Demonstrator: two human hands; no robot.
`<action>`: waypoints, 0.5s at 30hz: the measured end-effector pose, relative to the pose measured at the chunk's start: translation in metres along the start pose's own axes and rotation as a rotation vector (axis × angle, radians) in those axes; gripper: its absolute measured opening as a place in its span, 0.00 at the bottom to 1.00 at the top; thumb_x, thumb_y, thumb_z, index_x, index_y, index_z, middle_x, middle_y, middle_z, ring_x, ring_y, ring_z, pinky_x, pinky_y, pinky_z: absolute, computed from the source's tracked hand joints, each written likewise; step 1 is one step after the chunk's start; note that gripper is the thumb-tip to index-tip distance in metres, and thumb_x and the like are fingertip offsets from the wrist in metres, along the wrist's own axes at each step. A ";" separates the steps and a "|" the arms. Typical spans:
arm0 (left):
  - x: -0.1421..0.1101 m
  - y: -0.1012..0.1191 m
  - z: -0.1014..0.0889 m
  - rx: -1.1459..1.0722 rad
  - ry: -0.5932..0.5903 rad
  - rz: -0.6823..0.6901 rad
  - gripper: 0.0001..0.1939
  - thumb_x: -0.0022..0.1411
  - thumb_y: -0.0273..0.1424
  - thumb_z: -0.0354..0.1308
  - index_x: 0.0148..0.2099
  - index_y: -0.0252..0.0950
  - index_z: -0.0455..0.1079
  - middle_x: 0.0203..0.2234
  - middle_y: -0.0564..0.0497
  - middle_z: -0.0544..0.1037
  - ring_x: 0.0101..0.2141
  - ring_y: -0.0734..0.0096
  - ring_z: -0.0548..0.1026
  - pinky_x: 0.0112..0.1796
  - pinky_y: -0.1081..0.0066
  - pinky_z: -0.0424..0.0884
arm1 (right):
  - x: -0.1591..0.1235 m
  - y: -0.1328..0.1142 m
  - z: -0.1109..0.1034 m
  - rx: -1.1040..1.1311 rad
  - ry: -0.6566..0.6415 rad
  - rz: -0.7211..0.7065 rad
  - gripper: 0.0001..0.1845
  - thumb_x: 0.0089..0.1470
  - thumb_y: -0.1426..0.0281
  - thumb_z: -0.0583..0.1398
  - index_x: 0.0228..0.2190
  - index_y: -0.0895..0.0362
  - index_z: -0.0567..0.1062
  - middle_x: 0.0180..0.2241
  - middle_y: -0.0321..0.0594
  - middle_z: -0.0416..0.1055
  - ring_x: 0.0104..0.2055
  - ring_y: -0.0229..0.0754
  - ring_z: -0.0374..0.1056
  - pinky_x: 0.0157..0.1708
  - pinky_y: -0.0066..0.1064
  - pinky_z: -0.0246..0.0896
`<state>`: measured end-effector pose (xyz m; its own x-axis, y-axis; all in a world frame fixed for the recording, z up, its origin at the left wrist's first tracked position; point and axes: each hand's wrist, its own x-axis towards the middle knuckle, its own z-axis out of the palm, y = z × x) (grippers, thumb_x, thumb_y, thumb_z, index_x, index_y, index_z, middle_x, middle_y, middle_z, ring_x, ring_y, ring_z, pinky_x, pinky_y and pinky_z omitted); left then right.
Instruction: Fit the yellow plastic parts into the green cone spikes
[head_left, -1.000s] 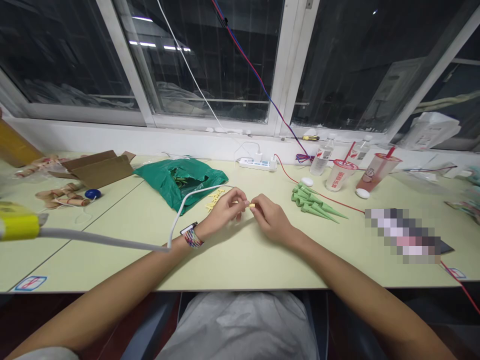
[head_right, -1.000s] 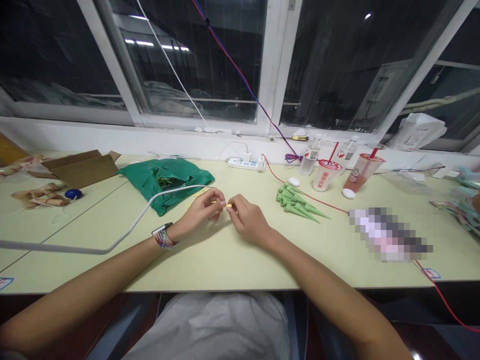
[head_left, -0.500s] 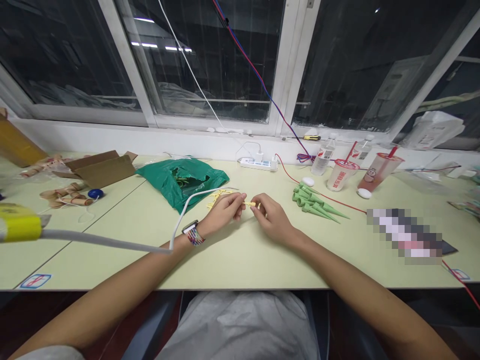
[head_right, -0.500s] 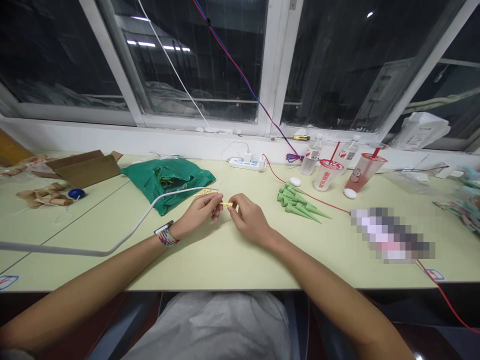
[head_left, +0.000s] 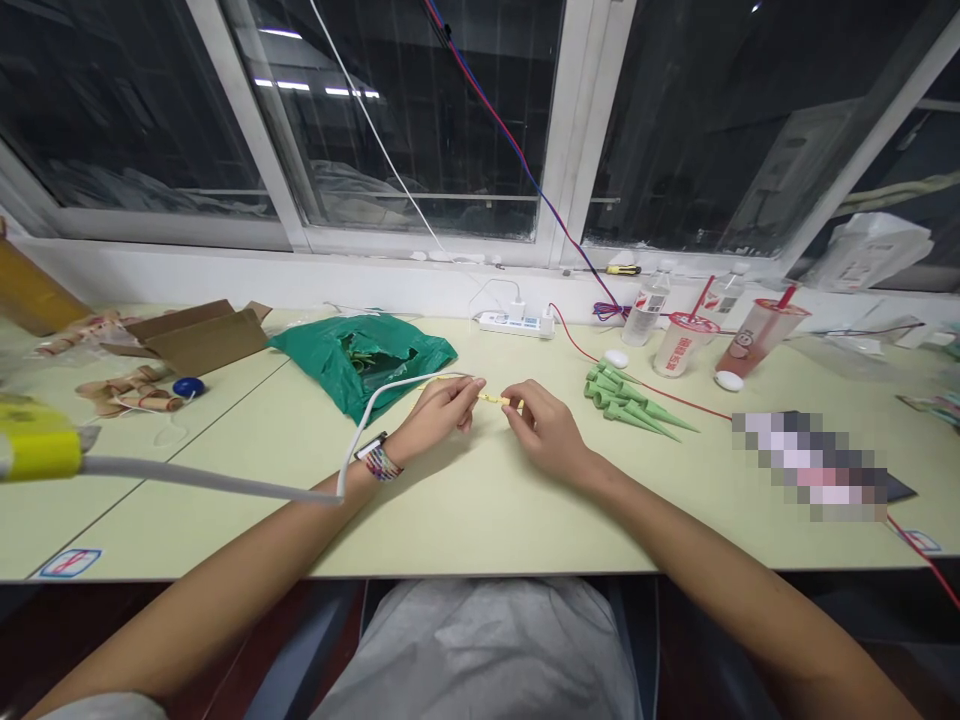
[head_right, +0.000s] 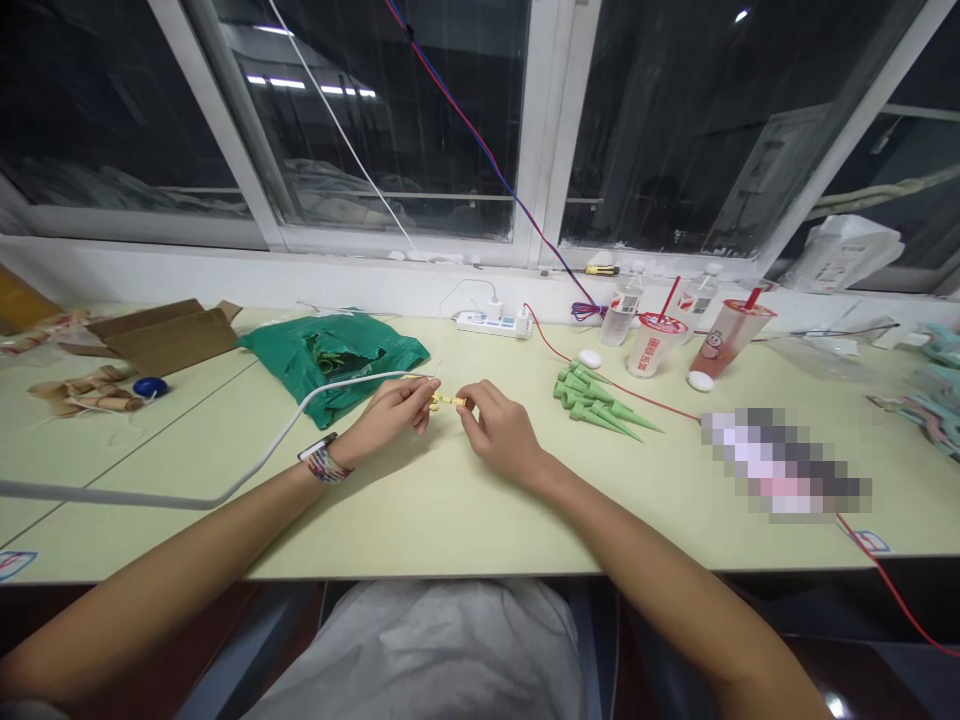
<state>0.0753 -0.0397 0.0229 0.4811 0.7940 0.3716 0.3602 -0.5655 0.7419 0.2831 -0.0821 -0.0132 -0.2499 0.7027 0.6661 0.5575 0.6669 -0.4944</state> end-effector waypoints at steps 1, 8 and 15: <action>0.001 0.001 -0.003 0.014 -0.015 0.004 0.27 0.75 0.44 0.48 0.24 0.37 0.62 0.17 0.55 0.69 0.24 0.72 0.70 0.36 0.69 0.67 | 0.001 0.002 -0.002 -0.004 0.025 0.012 0.07 0.68 0.67 0.54 0.43 0.54 0.71 0.38 0.39 0.72 0.28 0.37 0.63 0.33 0.32 0.59; -0.001 -0.016 -0.050 0.071 -0.207 -0.037 0.18 0.72 0.46 0.53 0.35 0.37 0.69 0.24 0.54 0.73 0.26 0.71 0.71 0.31 0.71 0.65 | 0.009 0.019 -0.013 -0.053 0.116 0.147 0.07 0.66 0.68 0.56 0.40 0.55 0.73 0.36 0.38 0.72 0.28 0.37 0.64 0.34 0.31 0.59; -0.039 -0.062 -0.083 0.060 -0.251 -0.199 0.14 0.67 0.44 0.59 0.39 0.38 0.73 0.23 0.54 0.74 0.26 0.70 0.72 0.29 0.72 0.66 | 0.002 0.006 0.030 -0.177 -0.328 0.146 0.09 0.65 0.67 0.58 0.43 0.52 0.79 0.38 0.37 0.75 0.36 0.38 0.70 0.36 0.30 0.57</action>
<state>-0.0318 -0.0176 0.0089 0.5764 0.8144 0.0679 0.5098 -0.4232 0.7490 0.2623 -0.0696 -0.0313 -0.3810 0.8480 0.3683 0.7266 0.5210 -0.4479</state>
